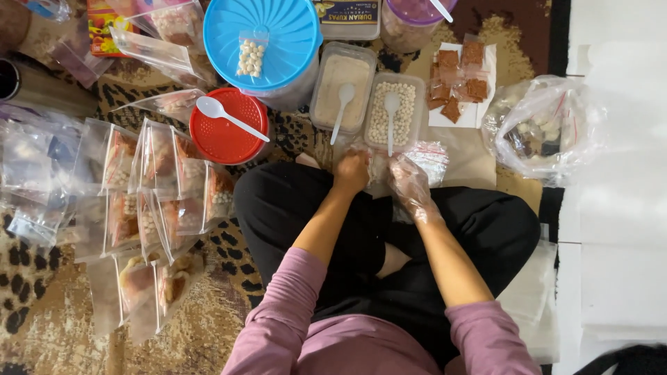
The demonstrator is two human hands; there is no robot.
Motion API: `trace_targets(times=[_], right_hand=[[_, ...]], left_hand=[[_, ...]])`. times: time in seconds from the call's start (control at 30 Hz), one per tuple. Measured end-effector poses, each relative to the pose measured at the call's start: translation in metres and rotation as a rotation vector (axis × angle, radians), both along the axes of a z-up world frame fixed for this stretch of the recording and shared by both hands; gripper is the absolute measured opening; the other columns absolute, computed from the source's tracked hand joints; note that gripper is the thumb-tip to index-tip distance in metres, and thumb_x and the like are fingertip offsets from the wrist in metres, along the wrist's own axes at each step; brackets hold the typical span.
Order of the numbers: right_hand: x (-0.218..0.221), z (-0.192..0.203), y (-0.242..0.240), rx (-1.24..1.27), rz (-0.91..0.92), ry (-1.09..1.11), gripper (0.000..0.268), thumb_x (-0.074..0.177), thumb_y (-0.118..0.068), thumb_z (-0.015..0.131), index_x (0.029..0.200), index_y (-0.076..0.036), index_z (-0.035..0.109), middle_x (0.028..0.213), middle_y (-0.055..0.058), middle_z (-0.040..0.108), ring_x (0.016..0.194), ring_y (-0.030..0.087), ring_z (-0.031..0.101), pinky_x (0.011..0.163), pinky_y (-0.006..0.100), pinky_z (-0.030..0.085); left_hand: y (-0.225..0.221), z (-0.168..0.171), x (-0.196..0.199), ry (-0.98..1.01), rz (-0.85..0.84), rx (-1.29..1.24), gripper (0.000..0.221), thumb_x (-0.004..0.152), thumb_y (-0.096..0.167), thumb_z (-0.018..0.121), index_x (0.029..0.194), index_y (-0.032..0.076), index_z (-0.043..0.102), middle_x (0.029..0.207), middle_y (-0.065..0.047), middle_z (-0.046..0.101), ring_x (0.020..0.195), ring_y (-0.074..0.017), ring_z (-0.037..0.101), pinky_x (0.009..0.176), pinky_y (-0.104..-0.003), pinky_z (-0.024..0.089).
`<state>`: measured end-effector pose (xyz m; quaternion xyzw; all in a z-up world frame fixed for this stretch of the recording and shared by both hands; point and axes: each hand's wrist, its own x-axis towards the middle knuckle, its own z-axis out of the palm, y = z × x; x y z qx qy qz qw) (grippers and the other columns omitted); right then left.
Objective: Manually portioning and packing small white food items into plastic bags
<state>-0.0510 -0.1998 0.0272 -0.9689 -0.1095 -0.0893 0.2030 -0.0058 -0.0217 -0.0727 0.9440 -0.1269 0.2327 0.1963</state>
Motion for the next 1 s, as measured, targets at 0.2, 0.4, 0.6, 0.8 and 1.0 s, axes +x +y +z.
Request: trace_targets(times=[0.2, 0.4, 0.6, 0.8, 1.0], right_hand=[[-0.021, 0.129, 0.016, 0.319, -0.504, 0.509, 0.018, 0.094, -0.049, 0.063, 0.106, -0.039, 0.070, 0.109, -0.008, 0.072, 0.113, 0.020, 0.067, 0.100, 0.037, 0.052], [-0.051, 0.155, 0.014, 1.747, -0.680, 0.433, 0.016, 0.091, -0.025, 0.059, 0.104, -0.016, 0.061, 0.100, 0.002, 0.064, 0.101, 0.023, 0.066, 0.104, 0.047, 0.056], [-0.099, 0.261, 0.038, 1.965, -0.503, 0.290, 0.008, 0.097, -0.021, 0.060, 0.093, -0.015, 0.057, 0.094, 0.003, 0.069, 0.096, 0.023, 0.071, 0.089, 0.050, 0.063], [-0.122, 0.313, 0.062, 1.962, -0.469, 0.374, 0.019, 0.095, -0.023, 0.058, 0.081, -0.014, 0.049, 0.077, 0.004, 0.058, 0.081, 0.021, 0.065, 0.086, 0.048, 0.064], [-0.126, 0.332, 0.078, 2.008, -0.488, 0.359, 0.021, 0.093, -0.019, 0.060, 0.078, -0.014, 0.047, 0.072, 0.002, 0.053, 0.072, 0.019, 0.059, 0.077, 0.042, 0.062]], left_hand=[[0.001, 0.010, -0.006, -0.089, -0.030, -0.072, 0.012, 0.074, 0.016, 0.057, 0.069, 0.025, 0.051, 0.067, 0.000, 0.048, 0.058, -0.0197, 0.052, 0.057, -0.029, 0.045], [0.008, 0.108, -0.002, 0.617, -0.085, -0.330, 0.007, 0.091, 0.024, 0.063, 0.093, 0.018, 0.066, 0.087, -0.006, 0.063, 0.079, -0.0313, 0.069, 0.074, -0.042, 0.057], [0.015, 0.261, -0.095, 0.957, -0.282, -1.467, 0.025, 0.103, 0.022, 0.063, 0.108, -0.002, 0.071, 0.093, -0.020, 0.074, 0.084, -0.0232, 0.072, 0.079, -0.038, 0.062], [0.022, 0.331, -0.151, 0.978, -0.405, -1.743, 0.020, 0.101, 0.011, 0.064, 0.115, -0.003, 0.068, 0.091, -0.014, 0.069, 0.085, -0.0217, 0.072, 0.083, -0.037, 0.061], [0.030, 0.326, -0.158, 0.981, -0.480, -1.823, 0.019, 0.097, 0.006, 0.069, 0.114, -0.004, 0.067, 0.093, -0.017, 0.069, 0.083, -0.0257, 0.073, 0.082, -0.039, 0.061]])
